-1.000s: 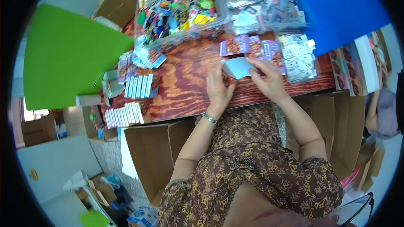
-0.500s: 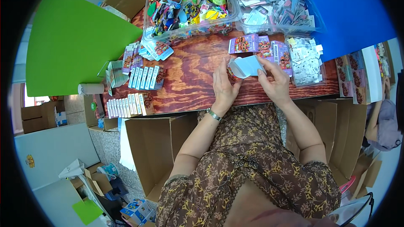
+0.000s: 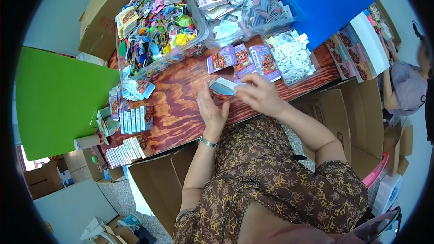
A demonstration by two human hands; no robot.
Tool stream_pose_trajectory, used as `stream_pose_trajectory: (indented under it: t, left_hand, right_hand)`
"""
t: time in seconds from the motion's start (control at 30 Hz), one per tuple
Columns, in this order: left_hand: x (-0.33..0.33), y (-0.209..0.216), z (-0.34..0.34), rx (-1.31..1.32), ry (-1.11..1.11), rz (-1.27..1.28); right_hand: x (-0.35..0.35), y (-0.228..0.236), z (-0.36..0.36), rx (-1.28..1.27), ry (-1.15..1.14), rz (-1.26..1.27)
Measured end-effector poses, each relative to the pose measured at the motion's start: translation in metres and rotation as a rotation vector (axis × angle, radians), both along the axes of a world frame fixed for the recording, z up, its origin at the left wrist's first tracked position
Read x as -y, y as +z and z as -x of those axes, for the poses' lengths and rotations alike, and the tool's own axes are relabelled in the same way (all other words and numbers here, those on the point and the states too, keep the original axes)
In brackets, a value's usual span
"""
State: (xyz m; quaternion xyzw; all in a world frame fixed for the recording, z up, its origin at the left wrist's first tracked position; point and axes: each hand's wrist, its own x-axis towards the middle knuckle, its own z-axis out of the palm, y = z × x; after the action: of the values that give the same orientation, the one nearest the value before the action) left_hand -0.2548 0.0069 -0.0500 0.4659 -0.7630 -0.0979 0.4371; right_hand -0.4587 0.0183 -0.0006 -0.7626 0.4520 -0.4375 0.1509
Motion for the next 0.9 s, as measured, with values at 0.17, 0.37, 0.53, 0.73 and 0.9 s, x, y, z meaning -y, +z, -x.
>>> stream_pose_trajectory:
  t: [0.17, 0.37, 0.53, 0.73, 0.9]
  left_hand:
    - [-0.004, -0.009, -0.014, 0.085, 0.042, -0.082]
    - [-0.010, -0.014, -0.013, 0.095, -0.008, -0.077]
    - [-0.012, -0.017, -0.014, 0.096, -0.022, -0.119]
    - [-0.012, -0.015, -0.013, 0.096, -0.020, -0.125]
    - [-0.014, -0.014, -0.016, 0.079, -0.012, -0.134]
  right_hand:
    - [0.038, -0.007, 0.099, -0.090, -0.498, -0.190]
    - [0.049, -0.049, 0.165, -0.310, -0.623, -0.486]
    - [0.055, -0.053, 0.152, -0.190, -0.674, -0.571]
    - [0.057, -0.059, 0.159, -0.247, -0.720, -0.557]
    - [0.057, -0.055, 0.179, -0.144, -0.707, -0.517]
